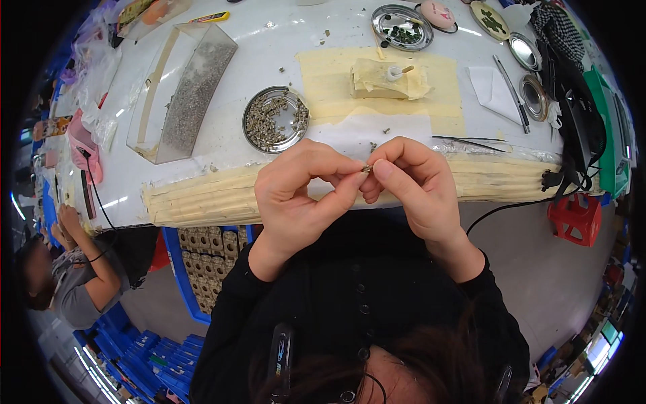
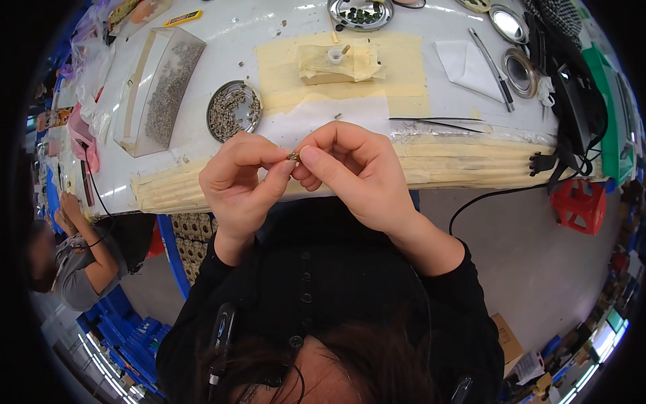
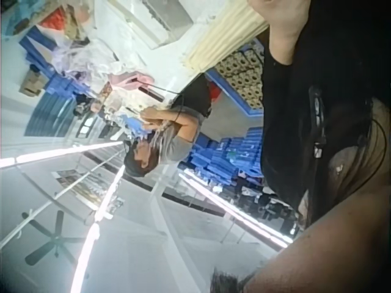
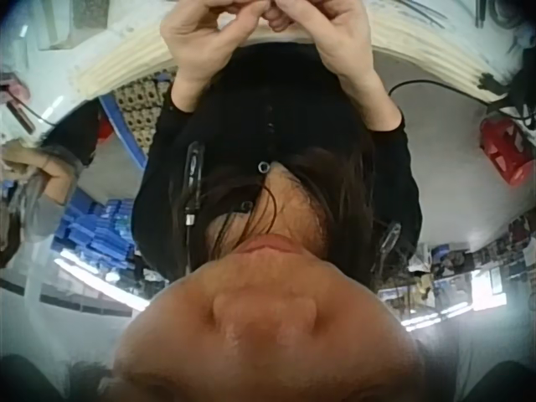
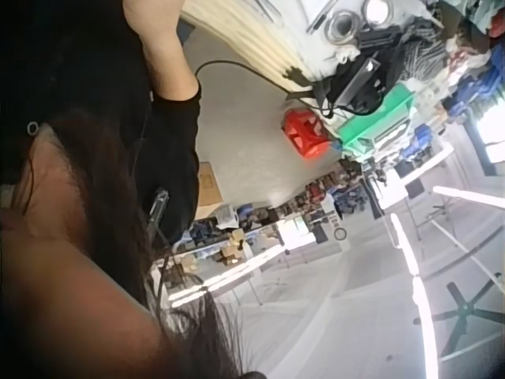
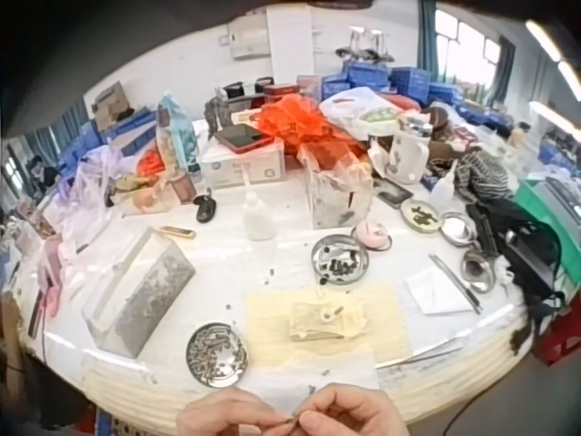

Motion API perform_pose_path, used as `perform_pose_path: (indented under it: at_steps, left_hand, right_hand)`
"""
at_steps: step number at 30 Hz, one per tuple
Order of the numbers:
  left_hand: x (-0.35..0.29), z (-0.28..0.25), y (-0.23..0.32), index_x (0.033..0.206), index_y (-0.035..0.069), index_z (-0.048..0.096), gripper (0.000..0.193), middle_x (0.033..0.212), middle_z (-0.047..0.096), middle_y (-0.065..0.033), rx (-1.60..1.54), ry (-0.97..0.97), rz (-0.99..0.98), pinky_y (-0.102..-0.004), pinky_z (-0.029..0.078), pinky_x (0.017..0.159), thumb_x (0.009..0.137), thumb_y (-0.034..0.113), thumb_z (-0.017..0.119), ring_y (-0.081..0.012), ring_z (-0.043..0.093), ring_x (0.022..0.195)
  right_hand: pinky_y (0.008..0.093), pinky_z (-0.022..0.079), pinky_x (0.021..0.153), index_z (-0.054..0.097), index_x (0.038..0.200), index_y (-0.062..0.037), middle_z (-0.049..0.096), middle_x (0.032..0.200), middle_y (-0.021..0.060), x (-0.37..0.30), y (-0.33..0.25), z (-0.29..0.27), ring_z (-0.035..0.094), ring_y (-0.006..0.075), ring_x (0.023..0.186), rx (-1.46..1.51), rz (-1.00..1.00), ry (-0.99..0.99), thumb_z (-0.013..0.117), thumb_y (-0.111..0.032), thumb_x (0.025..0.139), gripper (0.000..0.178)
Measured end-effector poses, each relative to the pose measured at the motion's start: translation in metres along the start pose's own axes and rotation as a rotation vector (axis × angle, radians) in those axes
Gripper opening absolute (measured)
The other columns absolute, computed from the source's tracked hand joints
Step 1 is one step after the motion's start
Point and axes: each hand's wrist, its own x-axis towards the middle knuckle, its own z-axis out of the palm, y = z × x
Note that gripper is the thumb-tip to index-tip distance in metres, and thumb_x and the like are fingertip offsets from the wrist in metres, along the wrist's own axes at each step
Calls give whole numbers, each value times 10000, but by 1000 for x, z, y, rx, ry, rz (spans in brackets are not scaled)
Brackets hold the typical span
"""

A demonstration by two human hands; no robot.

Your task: Assembling small metal and plastic components manually at an industrial workbench.

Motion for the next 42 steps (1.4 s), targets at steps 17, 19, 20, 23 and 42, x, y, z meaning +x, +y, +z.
perform_pose_path:
  at_steps: [17, 19, 20, 23, 42]
  left_hand:
    - [-7, 0, -8, 973, -14, 705, 213, 891, 647, -78, -265, -31, -128, -218, 486, 676, 780, -106, 704, -109, 621, 755]
    - [-7, 0, -9, 979, -14, 704, 213, 895, 645, -78, -264, -24, -122, -215, 485, 672, 786, -102, 706, -103, 619, 749]
    - [-7, 1, -9, 982, -14, 703, 212, 897, 644, -77, -265, -21, -119, -214, 484, 670, 788, -101, 707, -100, 617, 745]
    - [-7, 2, -10, 982, -12, 703, 206, 887, 646, -77, -228, -17, -98, -210, 483, 661, 793, -95, 710, -93, 615, 735]
    - [-8, 2, -9, 962, -36, 689, 157, 893, 663, -92, -227, 21, -152, -214, 501, 680, 811, -75, 708, -108, 644, 755]
  right_hand:
    - [225, 525, 702, 625, 978, 1, 675, 843, 57, 1, 0, -1, 632, 88, 749, 49, 78, -2, 602, -170, 978, 173]
    - [224, 525, 706, 619, 981, -3, 673, 844, 54, 2, 1, 0, 632, 86, 752, 46, 67, -6, 601, -174, 979, 172]
    - [223, 524, 707, 617, 982, -5, 671, 844, 53, 2, 1, 0, 632, 86, 754, 43, 62, -7, 600, -176, 980, 172]
    - [223, 522, 710, 603, 975, -9, 667, 845, 47, 3, 3, 0, 630, 83, 758, 40, 38, -8, 597, -173, 982, 165]
    - [228, 513, 728, 582, 979, 9, 654, 868, 54, 3, 2, 1, 623, 82, 794, -17, -51, -8, 575, -130, 987, 139]
